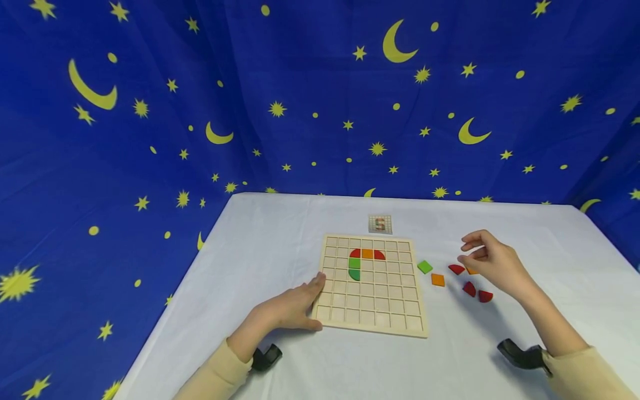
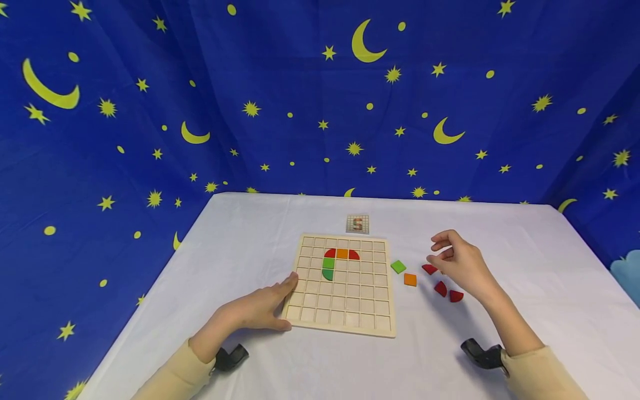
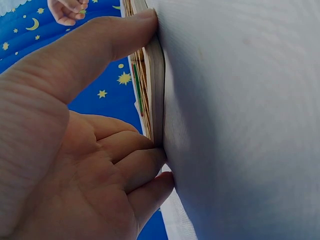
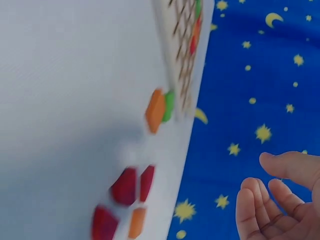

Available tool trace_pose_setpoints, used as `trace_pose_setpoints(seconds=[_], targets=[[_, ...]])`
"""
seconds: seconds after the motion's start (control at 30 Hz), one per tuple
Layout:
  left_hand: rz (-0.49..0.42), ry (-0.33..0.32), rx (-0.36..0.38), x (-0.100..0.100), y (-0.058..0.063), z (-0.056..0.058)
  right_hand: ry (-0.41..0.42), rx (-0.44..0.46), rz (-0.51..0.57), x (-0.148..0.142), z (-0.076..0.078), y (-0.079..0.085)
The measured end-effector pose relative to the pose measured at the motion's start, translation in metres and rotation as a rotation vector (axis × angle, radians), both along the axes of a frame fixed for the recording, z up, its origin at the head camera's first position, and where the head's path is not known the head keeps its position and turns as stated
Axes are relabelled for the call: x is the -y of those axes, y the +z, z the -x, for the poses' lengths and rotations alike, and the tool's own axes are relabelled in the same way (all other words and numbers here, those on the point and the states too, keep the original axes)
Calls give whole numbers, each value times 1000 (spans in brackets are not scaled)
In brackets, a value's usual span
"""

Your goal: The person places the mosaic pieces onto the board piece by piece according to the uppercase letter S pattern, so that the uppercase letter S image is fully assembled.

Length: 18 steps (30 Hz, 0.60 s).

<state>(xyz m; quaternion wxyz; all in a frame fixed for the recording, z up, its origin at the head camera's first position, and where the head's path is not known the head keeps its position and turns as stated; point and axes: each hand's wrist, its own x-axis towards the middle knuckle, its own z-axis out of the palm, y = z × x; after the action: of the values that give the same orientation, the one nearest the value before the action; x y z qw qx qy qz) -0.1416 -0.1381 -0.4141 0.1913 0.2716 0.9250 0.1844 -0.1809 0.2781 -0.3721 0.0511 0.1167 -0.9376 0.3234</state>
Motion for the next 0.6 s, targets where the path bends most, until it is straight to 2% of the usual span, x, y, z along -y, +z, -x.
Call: trace_pose_setpoints(seconds=[0.3, 0.6], targets=[[-5, -2, -1, 1, -1, 0, -19, 24, -10, -25, 7, -17], [-10, -5, 5, 1, 0, 0, 25, 104, -10, -43, 15, -31]])
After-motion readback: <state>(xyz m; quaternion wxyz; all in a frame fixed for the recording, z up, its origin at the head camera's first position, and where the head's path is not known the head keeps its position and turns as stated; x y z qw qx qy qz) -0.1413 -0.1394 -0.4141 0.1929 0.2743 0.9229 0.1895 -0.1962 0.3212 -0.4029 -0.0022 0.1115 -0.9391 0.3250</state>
